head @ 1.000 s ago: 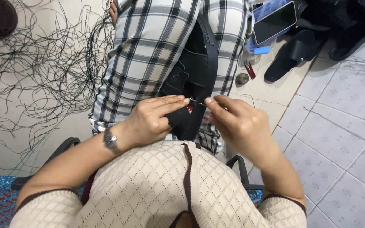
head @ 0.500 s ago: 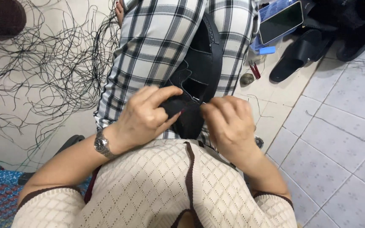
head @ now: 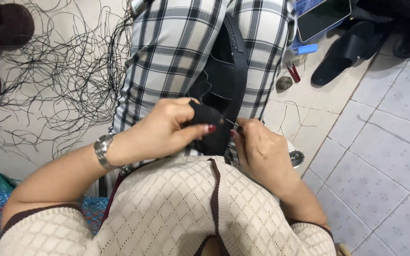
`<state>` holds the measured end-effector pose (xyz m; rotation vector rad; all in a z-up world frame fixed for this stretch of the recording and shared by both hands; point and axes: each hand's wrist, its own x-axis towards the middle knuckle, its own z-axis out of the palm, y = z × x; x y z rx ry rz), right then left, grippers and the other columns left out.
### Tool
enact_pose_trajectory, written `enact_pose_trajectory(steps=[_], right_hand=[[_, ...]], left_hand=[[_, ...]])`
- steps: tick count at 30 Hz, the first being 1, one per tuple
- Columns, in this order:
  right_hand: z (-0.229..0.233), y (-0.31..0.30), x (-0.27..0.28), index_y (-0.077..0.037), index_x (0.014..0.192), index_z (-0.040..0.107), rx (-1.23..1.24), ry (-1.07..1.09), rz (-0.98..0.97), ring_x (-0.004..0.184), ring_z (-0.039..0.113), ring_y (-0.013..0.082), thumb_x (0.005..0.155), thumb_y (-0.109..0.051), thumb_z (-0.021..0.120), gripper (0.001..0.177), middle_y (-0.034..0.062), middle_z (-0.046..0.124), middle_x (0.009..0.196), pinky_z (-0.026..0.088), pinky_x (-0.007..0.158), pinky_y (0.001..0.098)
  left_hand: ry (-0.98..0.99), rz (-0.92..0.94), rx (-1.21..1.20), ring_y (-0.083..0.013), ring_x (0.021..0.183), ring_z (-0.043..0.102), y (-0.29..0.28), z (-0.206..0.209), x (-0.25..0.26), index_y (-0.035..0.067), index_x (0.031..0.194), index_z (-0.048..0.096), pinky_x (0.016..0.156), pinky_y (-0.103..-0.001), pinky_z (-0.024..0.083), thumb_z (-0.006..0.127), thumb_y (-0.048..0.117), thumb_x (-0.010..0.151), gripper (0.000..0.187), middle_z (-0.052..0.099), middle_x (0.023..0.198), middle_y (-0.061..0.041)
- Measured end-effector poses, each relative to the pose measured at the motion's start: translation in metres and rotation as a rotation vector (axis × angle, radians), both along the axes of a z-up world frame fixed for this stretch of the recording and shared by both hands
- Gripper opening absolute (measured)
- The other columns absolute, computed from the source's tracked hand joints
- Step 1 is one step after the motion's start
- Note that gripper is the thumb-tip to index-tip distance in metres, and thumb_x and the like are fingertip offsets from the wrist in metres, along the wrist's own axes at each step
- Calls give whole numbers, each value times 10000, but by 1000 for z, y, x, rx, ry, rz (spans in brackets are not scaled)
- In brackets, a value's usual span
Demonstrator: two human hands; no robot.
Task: Hand-sewing the upper part of a black sandal to its sole using a needle and thick thread.
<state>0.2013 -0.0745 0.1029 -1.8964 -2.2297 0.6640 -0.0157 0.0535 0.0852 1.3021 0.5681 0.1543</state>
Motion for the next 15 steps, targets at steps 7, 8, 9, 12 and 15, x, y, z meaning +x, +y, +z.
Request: enact_pose_trajectory(steps=[7,8,9,12,15], right_hand=[[-26,-13,-2,36,1141,512,140,156,-67,588,607,241,997,-42,623,198,152,629,880,481,433,371],[-29,-14,-3,44,1144,506,162,177,-71,605,615,250,999,-38,623,203,165,629,887,499,455,377],[-32,-15,-4,44,1144,506,166,176,-72,605,615,250,999,-38,623,203,165,629,887,499,455,377],[-37,-18,-8,-5,1129,560,146,184,-167,629,722,310,941,-93,669,234,106,694,776,554,475,360],[-38,-22,-11,4,1152,544,148,181,-218,645,723,305,964,-97,640,234,109,689,784,564,487,362]], left_hand=[[252,37,568,-222,503,428,-5,-22,5,59,663,388,472,-400,377,764,194,962,499,473,609,-68],[294,9,563,-230,478,440,-4,-19,7,50,655,399,442,-408,387,785,160,950,498,484,609,-78],[293,8,567,-230,478,440,-1,-19,9,50,655,399,442,-408,387,785,160,950,498,484,609,-78],[198,-11,612,-312,469,622,9,-17,13,-11,635,653,349,-289,397,733,81,902,294,566,544,-125],[225,-89,527,-320,491,632,15,-10,13,-30,661,668,370,-305,410,710,89,908,276,589,569,-146]])
